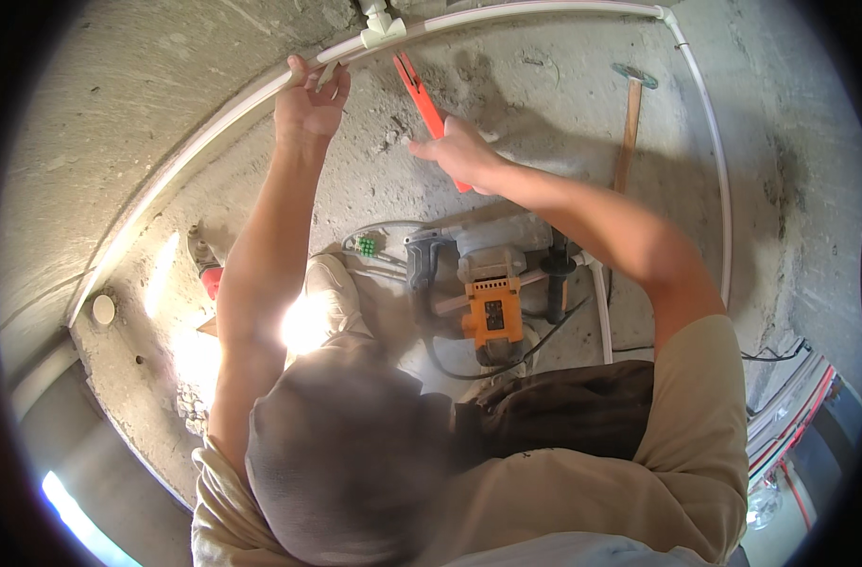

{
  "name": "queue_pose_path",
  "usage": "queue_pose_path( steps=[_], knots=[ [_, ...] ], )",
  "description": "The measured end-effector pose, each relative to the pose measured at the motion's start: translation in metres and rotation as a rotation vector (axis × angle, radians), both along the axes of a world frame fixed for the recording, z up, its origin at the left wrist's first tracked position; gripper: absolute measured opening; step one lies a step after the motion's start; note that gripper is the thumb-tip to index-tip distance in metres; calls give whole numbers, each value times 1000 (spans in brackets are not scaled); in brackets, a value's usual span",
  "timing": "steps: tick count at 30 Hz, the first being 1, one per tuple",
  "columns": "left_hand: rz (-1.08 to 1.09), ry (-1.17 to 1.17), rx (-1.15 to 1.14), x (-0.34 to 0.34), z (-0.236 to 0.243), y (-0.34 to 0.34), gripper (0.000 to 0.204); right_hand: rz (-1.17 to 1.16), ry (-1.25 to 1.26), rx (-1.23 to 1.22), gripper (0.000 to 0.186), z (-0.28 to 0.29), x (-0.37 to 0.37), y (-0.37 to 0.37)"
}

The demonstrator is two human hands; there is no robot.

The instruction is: The person installs white PVC conduit along a concrete wall and ceiling. They cut conduit pieces with a pipe cutter, hammer them into place, and use a drill to secure sections. The person also uses a hammer drill to create holes in the concrete for mounting.

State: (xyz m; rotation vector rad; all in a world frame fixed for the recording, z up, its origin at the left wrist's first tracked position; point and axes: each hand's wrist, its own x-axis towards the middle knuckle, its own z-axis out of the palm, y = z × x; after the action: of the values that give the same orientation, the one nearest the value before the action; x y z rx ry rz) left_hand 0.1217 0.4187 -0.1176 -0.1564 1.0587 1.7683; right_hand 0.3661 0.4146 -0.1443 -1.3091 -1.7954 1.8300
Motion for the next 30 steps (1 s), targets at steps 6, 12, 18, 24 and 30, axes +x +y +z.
queue_pose_path(
  steps=[6,12,18,24,30],
  knots=[
    [113,-52,25,8,-2,6,24,-19,1,-115,47,6,-2,1],
    [189,-52,125,12,-1,8,21,-53,2,-134,49,12,-9,4],
    [224,-98,130,14,-3,11,21,-38,-54,-150,47,6,-9,12],
    [242,-113,173,8,-11,14,20,-31,-37,-150,55,-3,-16,19],
    [255,-110,180,3,-18,14,22,-52,-71,-97,56,-8,-19,22]
  ],
)
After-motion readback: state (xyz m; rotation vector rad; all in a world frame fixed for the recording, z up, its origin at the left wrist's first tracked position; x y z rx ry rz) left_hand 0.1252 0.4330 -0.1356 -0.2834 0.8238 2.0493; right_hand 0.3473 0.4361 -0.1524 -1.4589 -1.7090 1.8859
